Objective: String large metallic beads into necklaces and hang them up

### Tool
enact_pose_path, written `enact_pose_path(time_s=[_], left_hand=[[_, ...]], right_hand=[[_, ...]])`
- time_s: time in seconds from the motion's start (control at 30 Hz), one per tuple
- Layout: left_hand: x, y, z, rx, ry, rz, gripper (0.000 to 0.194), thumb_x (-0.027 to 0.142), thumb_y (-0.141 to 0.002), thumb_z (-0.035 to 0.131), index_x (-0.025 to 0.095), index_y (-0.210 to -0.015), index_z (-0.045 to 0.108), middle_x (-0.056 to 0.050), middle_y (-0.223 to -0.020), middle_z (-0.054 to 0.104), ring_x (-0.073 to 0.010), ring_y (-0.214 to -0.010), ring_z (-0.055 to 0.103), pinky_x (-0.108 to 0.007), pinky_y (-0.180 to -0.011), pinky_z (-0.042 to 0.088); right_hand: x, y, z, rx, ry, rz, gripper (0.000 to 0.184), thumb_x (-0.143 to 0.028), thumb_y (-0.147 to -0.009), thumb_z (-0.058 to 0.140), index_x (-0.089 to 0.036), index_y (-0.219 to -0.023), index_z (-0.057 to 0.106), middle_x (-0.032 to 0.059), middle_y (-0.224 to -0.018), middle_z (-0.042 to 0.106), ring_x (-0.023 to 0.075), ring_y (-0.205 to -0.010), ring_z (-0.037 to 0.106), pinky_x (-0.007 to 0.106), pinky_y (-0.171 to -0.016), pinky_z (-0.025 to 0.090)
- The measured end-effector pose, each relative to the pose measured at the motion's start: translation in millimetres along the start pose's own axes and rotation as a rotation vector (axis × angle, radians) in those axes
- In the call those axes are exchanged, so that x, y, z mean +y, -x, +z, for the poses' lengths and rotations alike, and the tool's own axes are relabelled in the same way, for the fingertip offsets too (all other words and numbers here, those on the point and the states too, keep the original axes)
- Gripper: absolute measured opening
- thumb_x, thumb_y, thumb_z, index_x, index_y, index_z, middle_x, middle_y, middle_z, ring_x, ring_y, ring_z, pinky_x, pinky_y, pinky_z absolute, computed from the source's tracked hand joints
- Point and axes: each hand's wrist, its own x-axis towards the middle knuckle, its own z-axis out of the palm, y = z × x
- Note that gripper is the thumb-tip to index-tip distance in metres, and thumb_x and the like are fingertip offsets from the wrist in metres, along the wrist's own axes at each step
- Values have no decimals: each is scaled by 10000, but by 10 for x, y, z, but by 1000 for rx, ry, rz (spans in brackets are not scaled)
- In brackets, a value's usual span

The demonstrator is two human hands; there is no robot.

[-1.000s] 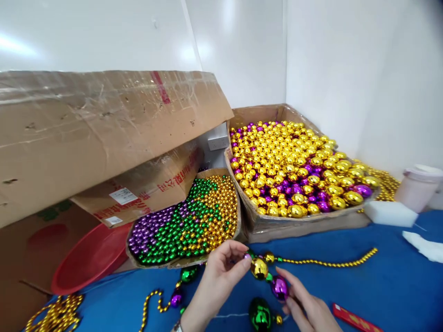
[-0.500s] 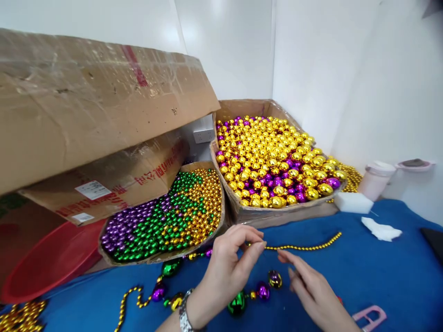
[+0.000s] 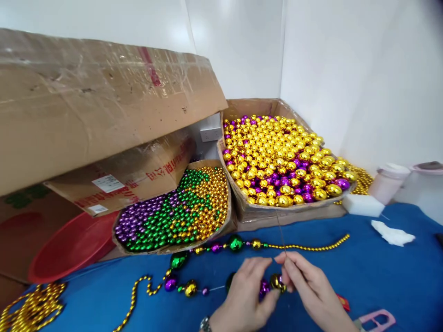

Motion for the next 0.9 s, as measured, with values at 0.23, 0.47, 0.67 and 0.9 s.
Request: enact_pose_path(time_s=[0.23,0.47,0.67,0.9], left_hand=[[-467,320,209,-160,-639,-29,276,263,-846,526,182,-1110,528,-89,-979,626,-272,-895,555,-528,-918,388],[-728,739,-345,-148,-750,-74,271,164,-850,438,208,-1102,527,-69,-988,604,-248,-887,553,-488,-916,396],[-950,992,-684,-126,-861,-149,294,135,-847,427,221,-1095,559,-86,-1013,632,-254,-888,594,-501,-877,434],[-981,1816,-1139,327,-908,-157,492,370,-792,596,285,-1265,493,-114,-1303,528,-317,-1118,532,-474,-917,437]], right_hand=[[152,52,-368,231,-132,140,296,-471,-897,460,-247,-1071,542,-59,-582,464,117,-556,452,225,-536,358],[465,10,-781,492,-387,161,274,-444,-833,585,-228,-1001,602,-60,-576,369,95,-534,356,184,-465,319],[449,-66,-842,582,-494,115,234,-407,-819,619,-216,-953,631,-57,-587,358,78,-531,344,167,-441,317],[274,-113,-519,508,-414,103,286,-452,-832,590,-222,-1000,618,-56,-584,407,96,-549,391,210,-490,333]])
